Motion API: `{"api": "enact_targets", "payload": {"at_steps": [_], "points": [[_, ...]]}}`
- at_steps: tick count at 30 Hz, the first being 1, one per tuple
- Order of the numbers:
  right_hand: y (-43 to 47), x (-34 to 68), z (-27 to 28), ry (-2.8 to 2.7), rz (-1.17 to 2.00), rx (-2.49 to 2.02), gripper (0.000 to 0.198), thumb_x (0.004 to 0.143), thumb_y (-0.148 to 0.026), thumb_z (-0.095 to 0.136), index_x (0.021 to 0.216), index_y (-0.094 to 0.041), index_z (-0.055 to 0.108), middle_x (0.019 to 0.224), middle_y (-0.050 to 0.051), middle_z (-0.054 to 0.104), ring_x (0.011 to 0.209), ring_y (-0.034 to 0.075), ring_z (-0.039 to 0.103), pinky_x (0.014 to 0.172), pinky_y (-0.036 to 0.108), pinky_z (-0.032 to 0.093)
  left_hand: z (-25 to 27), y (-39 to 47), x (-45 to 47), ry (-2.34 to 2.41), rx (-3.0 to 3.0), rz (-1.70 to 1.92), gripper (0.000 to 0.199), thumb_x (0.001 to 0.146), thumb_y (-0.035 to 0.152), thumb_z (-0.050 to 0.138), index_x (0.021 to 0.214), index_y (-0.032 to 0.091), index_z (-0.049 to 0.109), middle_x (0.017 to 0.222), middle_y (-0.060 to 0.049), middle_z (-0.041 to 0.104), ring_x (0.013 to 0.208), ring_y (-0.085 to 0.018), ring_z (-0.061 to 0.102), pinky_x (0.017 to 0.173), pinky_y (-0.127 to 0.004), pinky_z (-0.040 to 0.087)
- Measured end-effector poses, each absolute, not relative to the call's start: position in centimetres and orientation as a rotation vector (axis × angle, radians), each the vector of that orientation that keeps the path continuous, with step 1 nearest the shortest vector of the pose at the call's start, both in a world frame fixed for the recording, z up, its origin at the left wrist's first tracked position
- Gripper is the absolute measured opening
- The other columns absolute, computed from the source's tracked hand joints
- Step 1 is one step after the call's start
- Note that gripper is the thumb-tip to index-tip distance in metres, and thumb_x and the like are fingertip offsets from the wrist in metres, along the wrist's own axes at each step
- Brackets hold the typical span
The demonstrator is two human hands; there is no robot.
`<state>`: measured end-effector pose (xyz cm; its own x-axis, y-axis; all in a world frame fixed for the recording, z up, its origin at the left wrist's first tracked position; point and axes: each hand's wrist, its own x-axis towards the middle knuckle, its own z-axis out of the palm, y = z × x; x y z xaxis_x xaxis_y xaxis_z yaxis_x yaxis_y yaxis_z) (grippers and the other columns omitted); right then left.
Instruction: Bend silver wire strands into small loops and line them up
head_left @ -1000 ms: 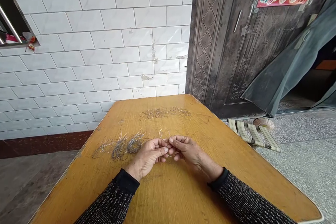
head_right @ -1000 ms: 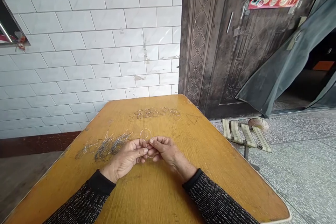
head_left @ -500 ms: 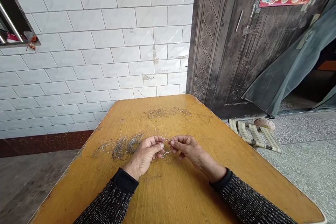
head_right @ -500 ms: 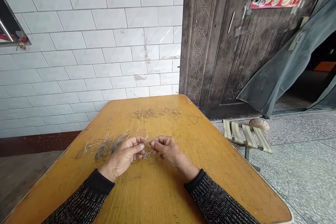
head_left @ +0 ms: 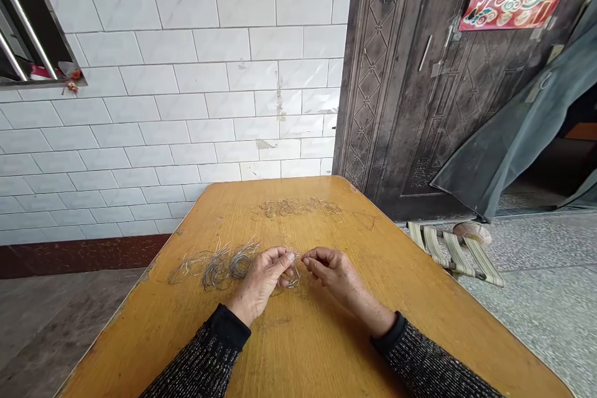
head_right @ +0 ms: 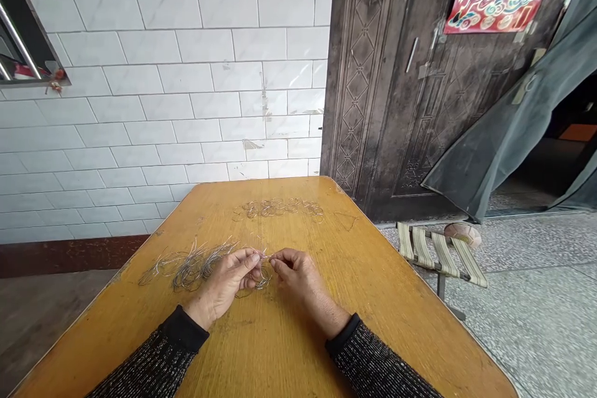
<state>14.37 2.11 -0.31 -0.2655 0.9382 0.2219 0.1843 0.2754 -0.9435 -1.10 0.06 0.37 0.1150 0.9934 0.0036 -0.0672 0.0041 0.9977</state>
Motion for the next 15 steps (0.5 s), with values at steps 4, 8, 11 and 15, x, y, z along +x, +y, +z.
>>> {"api": "enact_targets", "payload": {"at_steps": [4, 8, 11, 15], "points": [[2.19, 14.30, -0.63, -1.700, 0.993, -1.073, 0.022, 0.074, -0.031, 0.049, 0.068, -0.014, 0.059, 0.051, -0.002, 0.046, 0.046, 0.009, 0.041, 0.045, 0.021, 0.032, 0.64, -0.16, -1.06, 1.106, 1.203, 1.220, 0.030, 0.067, 0.043, 0.063, 0.078, 0.015, 0.061, 0.072, -0.001, 0.054, 0.063, -0.009, 0.050, 0.052, -0.019, 0.038], [2.25, 14.66, -0.72, -1.778, 0.674, -1.144, 0.022, 0.077, -0.030, 0.047, 0.070, -0.015, 0.063, 0.060, 0.003, 0.057, 0.055, 0.013, 0.050, 0.052, 0.024, 0.036, 0.80, -0.37, -1.01, 1.090, 1.114, 1.248, 0.037, 0.063, 0.040, 0.067, 0.088, 0.014, 0.061, 0.073, -0.002, 0.055, 0.062, -0.010, 0.050, 0.051, -0.019, 0.038], [2.21, 14.77, -0.79, -1.855, 0.439, -1.138, 0.021, 0.078, -0.026, 0.047, 0.071, -0.018, 0.065, 0.069, 0.006, 0.063, 0.064, 0.017, 0.055, 0.060, 0.026, 0.038, 0.93, -0.42, -0.98, 1.048, 1.101, 1.270, 0.036, 0.064, 0.042, 0.066, 0.086, 0.014, 0.061, 0.076, -0.003, 0.056, 0.065, -0.011, 0.051, 0.050, -0.018, 0.038], [2.03, 14.58, -1.03, -1.905, 0.378, -1.110, 0.020, 0.078, -0.025, 0.049, 0.072, -0.020, 0.067, 0.072, 0.007, 0.064, 0.067, 0.018, 0.056, 0.063, 0.027, 0.038, 0.77, -0.31, -1.05, 1.018, 1.118, 1.282, 0.032, 0.069, 0.041, 0.062, 0.086, 0.014, 0.062, 0.080, -0.005, 0.057, 0.069, -0.012, 0.052, 0.052, -0.020, 0.040]]}}
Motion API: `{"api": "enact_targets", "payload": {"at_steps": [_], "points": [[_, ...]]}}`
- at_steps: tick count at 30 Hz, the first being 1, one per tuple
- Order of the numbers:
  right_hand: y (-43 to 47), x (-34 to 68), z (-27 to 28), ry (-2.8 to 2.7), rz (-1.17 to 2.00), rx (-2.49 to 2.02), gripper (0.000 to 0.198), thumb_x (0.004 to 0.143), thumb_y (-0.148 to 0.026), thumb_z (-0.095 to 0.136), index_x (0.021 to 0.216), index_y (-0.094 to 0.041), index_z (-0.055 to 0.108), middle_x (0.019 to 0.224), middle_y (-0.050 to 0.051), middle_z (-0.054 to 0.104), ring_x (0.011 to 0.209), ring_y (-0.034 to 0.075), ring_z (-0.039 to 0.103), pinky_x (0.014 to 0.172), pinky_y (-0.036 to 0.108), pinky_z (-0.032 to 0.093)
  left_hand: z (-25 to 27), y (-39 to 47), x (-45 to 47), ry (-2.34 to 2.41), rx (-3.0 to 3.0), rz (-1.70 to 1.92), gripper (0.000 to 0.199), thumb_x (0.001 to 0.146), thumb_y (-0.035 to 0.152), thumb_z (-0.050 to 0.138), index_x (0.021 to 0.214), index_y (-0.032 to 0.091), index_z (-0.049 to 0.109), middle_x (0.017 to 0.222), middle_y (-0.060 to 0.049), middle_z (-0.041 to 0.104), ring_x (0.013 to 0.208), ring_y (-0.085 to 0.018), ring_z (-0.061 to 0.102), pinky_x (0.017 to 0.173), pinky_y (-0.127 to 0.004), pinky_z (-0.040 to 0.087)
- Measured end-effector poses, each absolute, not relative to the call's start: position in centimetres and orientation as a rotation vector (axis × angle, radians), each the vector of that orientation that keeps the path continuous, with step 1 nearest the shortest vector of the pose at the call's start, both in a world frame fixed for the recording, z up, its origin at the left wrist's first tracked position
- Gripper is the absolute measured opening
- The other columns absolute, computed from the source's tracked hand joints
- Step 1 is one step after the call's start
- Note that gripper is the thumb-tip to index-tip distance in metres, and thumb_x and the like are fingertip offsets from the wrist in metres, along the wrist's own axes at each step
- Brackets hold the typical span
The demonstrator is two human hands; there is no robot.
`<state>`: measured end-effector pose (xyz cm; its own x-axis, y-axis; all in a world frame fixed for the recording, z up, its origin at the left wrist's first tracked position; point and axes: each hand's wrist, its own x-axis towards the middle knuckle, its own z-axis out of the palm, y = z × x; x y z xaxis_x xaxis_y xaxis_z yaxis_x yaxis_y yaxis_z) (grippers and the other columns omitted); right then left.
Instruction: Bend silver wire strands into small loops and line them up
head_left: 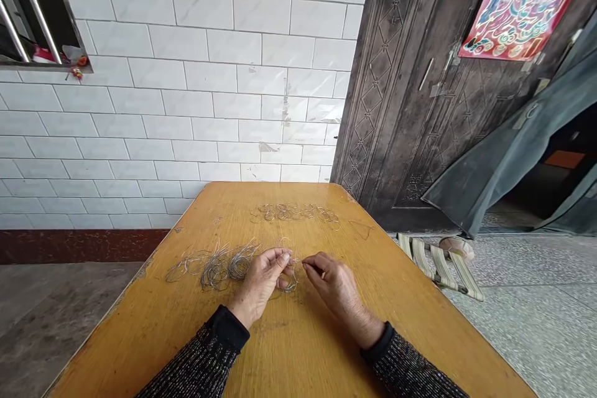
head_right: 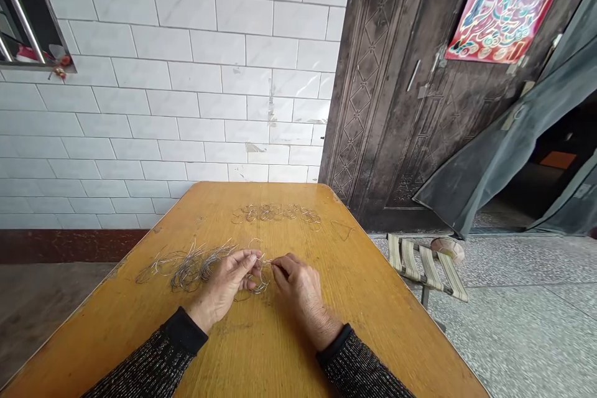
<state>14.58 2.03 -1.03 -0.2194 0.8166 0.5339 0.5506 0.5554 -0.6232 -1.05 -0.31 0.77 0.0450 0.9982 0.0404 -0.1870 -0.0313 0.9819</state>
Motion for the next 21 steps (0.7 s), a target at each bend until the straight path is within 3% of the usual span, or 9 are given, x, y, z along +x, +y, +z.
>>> {"api": "enact_targets", "payload": {"at_steps": [6, 9, 13, 21], "points": [[1.5, 14.1, 0.2, -1.749, 0.926, -1.072, 0.023, 0.075, -0.037, 0.052, 0.076, -0.016, 0.063, 0.066, 0.003, 0.060, 0.057, 0.013, 0.050, 0.053, 0.024, 0.037, 0.3, -0.2, -1.1, 1.018, 1.146, 1.241, 0.026, 0.071, 0.036, 0.061, 0.082, 0.013, 0.065, 0.079, -0.007, 0.059, 0.070, -0.013, 0.053, 0.054, -0.020, 0.041], [1.4, 13.9, 0.7, -1.652, 1.159, -1.042, 0.027, 0.068, -0.042, 0.058, 0.067, -0.015, 0.060, 0.056, 0.000, 0.053, 0.049, 0.010, 0.043, 0.047, 0.022, 0.031, 0.5, -0.5, -0.9, 0.986, 1.148, 1.202, 0.026, 0.072, 0.035, 0.061, 0.083, 0.013, 0.065, 0.081, -0.008, 0.060, 0.072, -0.013, 0.053, 0.058, -0.022, 0.042], [1.5, 13.9, 0.5, -1.568, 1.225, -1.016, 0.032, 0.065, -0.045, 0.060, 0.055, -0.016, 0.050, 0.048, -0.004, 0.044, 0.044, 0.007, 0.035, 0.045, 0.022, 0.027, 0.7, -0.8, -0.6, 0.949, 1.120, 1.173, 0.025, 0.070, 0.034, 0.063, 0.083, 0.013, 0.065, 0.079, -0.006, 0.059, 0.069, -0.012, 0.052, 0.057, -0.022, 0.041], [1.5, 13.9, 0.2, -1.547, 1.243, -0.973, 0.031, 0.064, -0.041, 0.059, 0.053, -0.017, 0.043, 0.045, -0.006, 0.037, 0.043, 0.006, 0.030, 0.043, 0.021, 0.025, 0.5, -0.4, -0.7, 0.812, 0.923, 1.206, 0.027, 0.060, 0.024, 0.072, 0.082, 0.013, 0.062, 0.075, -0.003, 0.058, 0.067, -0.010, 0.053, 0.059, -0.022, 0.041]]}}
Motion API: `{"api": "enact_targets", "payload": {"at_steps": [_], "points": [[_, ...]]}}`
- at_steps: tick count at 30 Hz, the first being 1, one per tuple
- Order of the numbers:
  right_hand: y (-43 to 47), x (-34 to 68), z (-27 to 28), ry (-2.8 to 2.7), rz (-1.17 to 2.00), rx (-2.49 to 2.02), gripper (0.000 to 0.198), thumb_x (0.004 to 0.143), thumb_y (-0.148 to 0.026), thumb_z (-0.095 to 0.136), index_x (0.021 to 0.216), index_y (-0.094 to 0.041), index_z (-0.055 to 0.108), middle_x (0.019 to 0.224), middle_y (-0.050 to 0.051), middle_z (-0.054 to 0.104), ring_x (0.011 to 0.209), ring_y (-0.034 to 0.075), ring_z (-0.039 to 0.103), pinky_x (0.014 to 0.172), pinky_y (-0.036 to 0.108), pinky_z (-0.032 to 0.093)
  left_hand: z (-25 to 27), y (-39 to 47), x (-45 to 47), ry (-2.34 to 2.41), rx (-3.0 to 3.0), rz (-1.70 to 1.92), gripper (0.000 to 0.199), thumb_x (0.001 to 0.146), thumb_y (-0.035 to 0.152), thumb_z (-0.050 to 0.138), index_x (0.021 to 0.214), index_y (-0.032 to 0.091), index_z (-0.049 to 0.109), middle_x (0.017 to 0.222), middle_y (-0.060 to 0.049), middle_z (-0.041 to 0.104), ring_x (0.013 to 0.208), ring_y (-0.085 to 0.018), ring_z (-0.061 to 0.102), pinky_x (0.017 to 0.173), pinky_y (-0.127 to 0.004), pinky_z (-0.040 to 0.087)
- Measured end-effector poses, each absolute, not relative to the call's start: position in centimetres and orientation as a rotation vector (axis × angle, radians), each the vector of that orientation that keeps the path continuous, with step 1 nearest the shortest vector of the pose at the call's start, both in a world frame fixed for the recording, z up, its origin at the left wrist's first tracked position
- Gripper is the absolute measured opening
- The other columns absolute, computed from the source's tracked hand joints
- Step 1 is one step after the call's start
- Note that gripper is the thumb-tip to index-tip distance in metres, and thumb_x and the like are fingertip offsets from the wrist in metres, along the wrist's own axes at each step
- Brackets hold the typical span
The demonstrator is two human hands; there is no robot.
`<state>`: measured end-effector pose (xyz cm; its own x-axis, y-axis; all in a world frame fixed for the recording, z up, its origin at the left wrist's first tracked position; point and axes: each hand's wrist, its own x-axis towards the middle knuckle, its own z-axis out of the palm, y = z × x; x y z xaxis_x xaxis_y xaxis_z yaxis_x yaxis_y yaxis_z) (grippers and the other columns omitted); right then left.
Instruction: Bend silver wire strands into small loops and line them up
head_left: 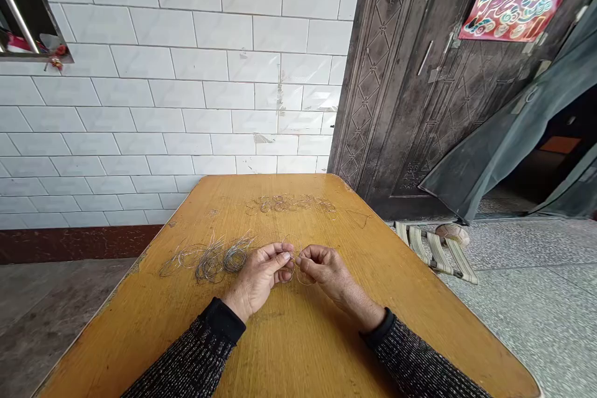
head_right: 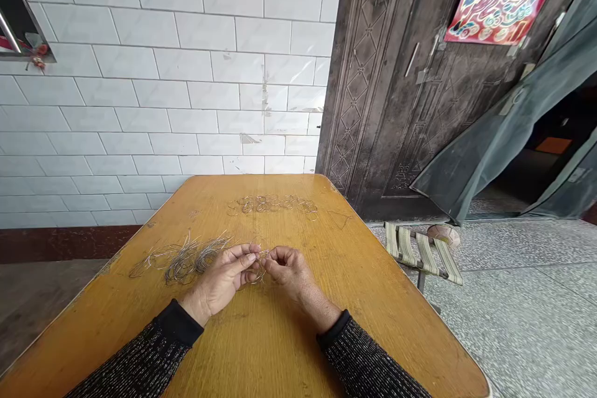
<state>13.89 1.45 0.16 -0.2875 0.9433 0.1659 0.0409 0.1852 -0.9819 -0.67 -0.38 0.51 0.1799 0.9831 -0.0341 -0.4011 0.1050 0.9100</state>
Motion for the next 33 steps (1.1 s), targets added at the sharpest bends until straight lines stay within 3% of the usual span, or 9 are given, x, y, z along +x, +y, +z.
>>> {"api": "enact_targets", "payload": {"at_steps": [14, 20, 24, 28, 33], "points": [[1.6, 13.7, -0.3, -1.509, 1.364, -0.916, 0.033, 0.060, -0.042, 0.063, 0.050, -0.018, 0.043, 0.043, -0.006, 0.039, 0.041, 0.006, 0.032, 0.043, 0.021, 0.027, 0.0, 0.1, -0.6, 0.923, 0.971, 1.307, 0.018, 0.054, 0.020, 0.072, 0.067, 0.011, 0.063, 0.059, 0.001, 0.055, 0.052, -0.007, 0.049, 0.053, -0.023, 0.037], [1.4, 13.8, 0.0, -1.450, 1.453, -0.893, 0.035, 0.059, -0.046, 0.065, 0.051, -0.016, 0.050, 0.043, -0.005, 0.044, 0.041, 0.006, 0.036, 0.044, 0.020, 0.028, 0.1, 0.1, -0.9, 0.876, 0.911, 1.244, 0.023, 0.057, 0.020, 0.073, 0.075, 0.012, 0.064, 0.063, 0.000, 0.057, 0.056, -0.008, 0.052, 0.057, -0.022, 0.041], [1.3, 14.3, 0.5, -1.461, 1.527, -0.891, 0.038, 0.063, -0.052, 0.062, 0.068, -0.014, 0.062, 0.058, 0.001, 0.058, 0.050, 0.008, 0.048, 0.047, 0.019, 0.033, 0.3, 0.3, -1.3, 0.835, 0.876, 1.251, 0.024, 0.060, 0.020, 0.073, 0.080, 0.012, 0.063, 0.065, -0.001, 0.058, 0.058, -0.008, 0.054, 0.059, -0.022, 0.044], [1.2, 14.9, 1.0, -1.429, 1.493, -0.938, 0.038, 0.066, -0.053, 0.059, 0.076, -0.016, 0.062, 0.073, 0.003, 0.061, 0.060, 0.010, 0.053, 0.048, 0.019, 0.036, 0.5, 0.7, -1.9, 0.850, 0.813, 1.376, 0.021, 0.061, 0.016, 0.071, 0.079, 0.012, 0.062, 0.065, 0.000, 0.057, 0.060, -0.008, 0.054, 0.058, -0.020, 0.044], [1.5, 15.0, 0.8, -1.512, 1.391, -0.958, 0.031, 0.064, -0.045, 0.063, 0.064, -0.015, 0.057, 0.052, -0.003, 0.051, 0.044, 0.006, 0.042, 0.041, 0.018, 0.030, 0.7, 0.7, -2.0, 0.862, 0.802, 1.429, 0.021, 0.059, 0.016, 0.072, 0.077, 0.011, 0.062, 0.064, 0.000, 0.057, 0.059, -0.008, 0.054, 0.055, -0.019, 0.044]]}}
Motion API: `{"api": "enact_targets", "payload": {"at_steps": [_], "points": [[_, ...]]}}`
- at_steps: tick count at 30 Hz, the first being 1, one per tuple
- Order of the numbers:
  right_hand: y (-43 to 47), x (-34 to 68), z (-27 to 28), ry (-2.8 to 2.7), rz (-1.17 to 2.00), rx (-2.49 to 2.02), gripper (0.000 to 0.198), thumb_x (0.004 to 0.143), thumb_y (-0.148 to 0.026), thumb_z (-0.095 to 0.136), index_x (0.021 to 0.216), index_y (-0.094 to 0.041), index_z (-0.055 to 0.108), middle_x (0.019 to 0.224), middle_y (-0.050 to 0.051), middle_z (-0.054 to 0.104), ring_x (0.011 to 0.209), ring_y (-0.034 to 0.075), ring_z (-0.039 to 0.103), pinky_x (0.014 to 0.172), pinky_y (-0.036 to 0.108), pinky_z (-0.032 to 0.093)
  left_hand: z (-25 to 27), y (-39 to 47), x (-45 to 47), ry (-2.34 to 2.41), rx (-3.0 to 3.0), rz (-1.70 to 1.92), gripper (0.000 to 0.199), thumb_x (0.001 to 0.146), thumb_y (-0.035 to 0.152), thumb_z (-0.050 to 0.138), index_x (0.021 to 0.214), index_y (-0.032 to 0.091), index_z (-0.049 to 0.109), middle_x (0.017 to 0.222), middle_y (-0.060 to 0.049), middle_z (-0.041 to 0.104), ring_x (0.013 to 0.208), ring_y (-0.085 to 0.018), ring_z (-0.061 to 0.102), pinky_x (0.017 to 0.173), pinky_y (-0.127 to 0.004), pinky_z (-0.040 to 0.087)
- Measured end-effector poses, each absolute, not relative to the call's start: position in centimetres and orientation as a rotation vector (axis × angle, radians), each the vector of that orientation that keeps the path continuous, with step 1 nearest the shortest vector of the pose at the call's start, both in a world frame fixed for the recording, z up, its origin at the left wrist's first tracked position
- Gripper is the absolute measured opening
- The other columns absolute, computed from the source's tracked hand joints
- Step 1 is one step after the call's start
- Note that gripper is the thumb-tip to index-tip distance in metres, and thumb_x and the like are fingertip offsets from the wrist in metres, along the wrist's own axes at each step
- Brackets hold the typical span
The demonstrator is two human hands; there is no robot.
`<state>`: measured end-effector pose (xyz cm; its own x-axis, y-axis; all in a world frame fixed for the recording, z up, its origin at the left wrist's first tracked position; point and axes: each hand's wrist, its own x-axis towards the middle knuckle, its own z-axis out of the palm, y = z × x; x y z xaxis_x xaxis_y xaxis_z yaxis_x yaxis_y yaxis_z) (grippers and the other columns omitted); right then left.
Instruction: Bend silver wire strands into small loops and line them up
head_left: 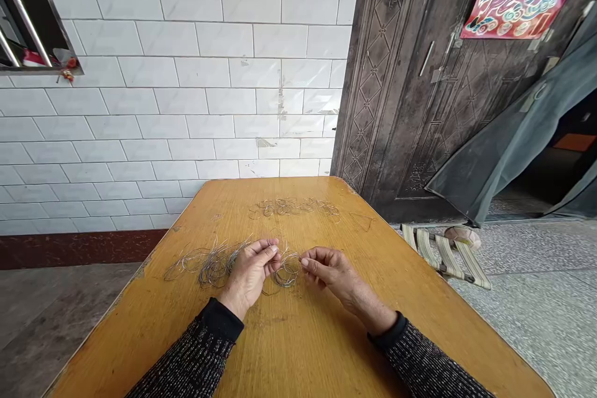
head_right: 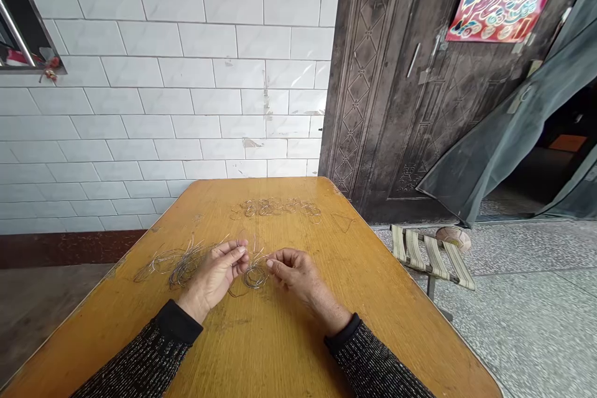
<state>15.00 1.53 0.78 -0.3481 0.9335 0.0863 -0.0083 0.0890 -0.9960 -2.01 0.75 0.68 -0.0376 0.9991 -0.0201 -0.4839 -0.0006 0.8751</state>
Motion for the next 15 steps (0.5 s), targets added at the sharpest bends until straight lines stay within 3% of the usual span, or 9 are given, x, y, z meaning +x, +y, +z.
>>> {"api": "enact_targets", "payload": {"at_steps": [9, 13, 15], "points": [[1.9, 14.5, 0.0, -1.463, 1.293, -0.940, 0.032, 0.066, -0.047, 0.061, 0.060, -0.016, 0.051, 0.048, -0.004, 0.048, 0.041, 0.006, 0.041, 0.040, 0.019, 0.033, 0.3, 0.5, -1.5, 0.985, 0.871, 1.460, 0.032, 0.065, 0.026, 0.067, 0.093, 0.013, 0.058, 0.074, -0.003, 0.058, 0.062, -0.010, 0.055, 0.056, -0.022, 0.044], [2.8, 14.8, 0.2, -1.433, 1.257, -0.977, 0.033, 0.065, -0.046, 0.061, 0.058, -0.016, 0.050, 0.050, -0.004, 0.049, 0.040, 0.006, 0.042, 0.039, 0.018, 0.032, -0.3, 0.4, -1.2, 1.164, 1.130, 1.490, 0.023, 0.074, 0.024, 0.055, 0.094, 0.013, 0.055, 0.065, 0.000, 0.054, 0.053, -0.008, 0.050, 0.048, -0.020, 0.038], [3.9, 14.9, 0.6, -1.454, 1.246, -1.019, 0.032, 0.066, -0.045, 0.060, 0.059, -0.015, 0.051, 0.049, -0.004, 0.050, 0.041, 0.006, 0.043, 0.039, 0.017, 0.032, -0.5, 0.0, -0.9, 1.259, 1.445, 1.488, 0.017, 0.077, 0.020, 0.049, 0.091, 0.013, 0.056, 0.069, -0.002, 0.057, 0.056, -0.010, 0.051, 0.051, -0.021, 0.040]]}}
